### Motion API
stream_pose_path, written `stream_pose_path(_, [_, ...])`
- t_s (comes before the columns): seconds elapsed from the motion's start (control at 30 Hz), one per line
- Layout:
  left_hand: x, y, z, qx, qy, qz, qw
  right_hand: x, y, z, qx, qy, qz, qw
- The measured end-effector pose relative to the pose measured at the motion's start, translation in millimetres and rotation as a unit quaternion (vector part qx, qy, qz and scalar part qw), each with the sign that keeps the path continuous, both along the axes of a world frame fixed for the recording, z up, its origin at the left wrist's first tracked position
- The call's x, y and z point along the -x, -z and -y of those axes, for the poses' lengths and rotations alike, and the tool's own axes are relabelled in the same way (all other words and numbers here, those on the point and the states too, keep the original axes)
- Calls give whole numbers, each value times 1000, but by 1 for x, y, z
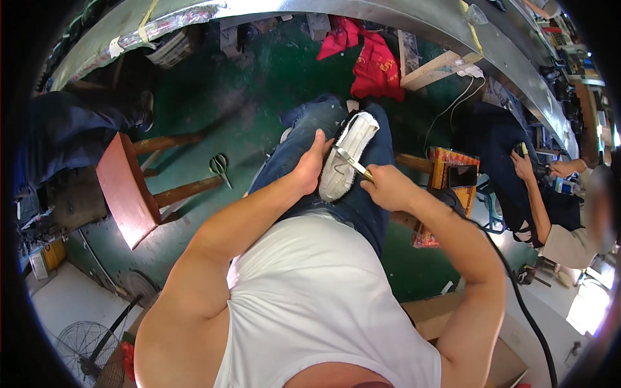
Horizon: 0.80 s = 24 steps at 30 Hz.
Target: Manually lasting shoes by pulling the shoe upper over the last and securing it using lasting pincers.
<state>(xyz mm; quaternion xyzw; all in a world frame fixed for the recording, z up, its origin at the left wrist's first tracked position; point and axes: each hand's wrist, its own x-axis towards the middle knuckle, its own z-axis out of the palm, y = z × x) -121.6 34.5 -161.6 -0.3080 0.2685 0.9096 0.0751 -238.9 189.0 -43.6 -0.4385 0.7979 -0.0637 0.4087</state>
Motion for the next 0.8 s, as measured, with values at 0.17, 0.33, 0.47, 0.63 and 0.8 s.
stream_pose_path(0.17, [25,-4,-14,265,16,185,946,-46,37,-20,104,185,-22,977])
stream_pose_path(0.33, [23,5,-19,529,30,134,837,-47,23,-22,72,235,7,969])
stream_pose_path(0.47, [20,10,-20,564,63,124,814,-24,15,-39,32,103,-34,994])
stream_pose_path(0.63, [21,-1,-22,577,78,124,803,-21,29,-33,118,105,-202,967])
stream_pose_path(0.8, [11,-4,-22,631,102,60,766,-6,44,-52,96,149,-98,979])
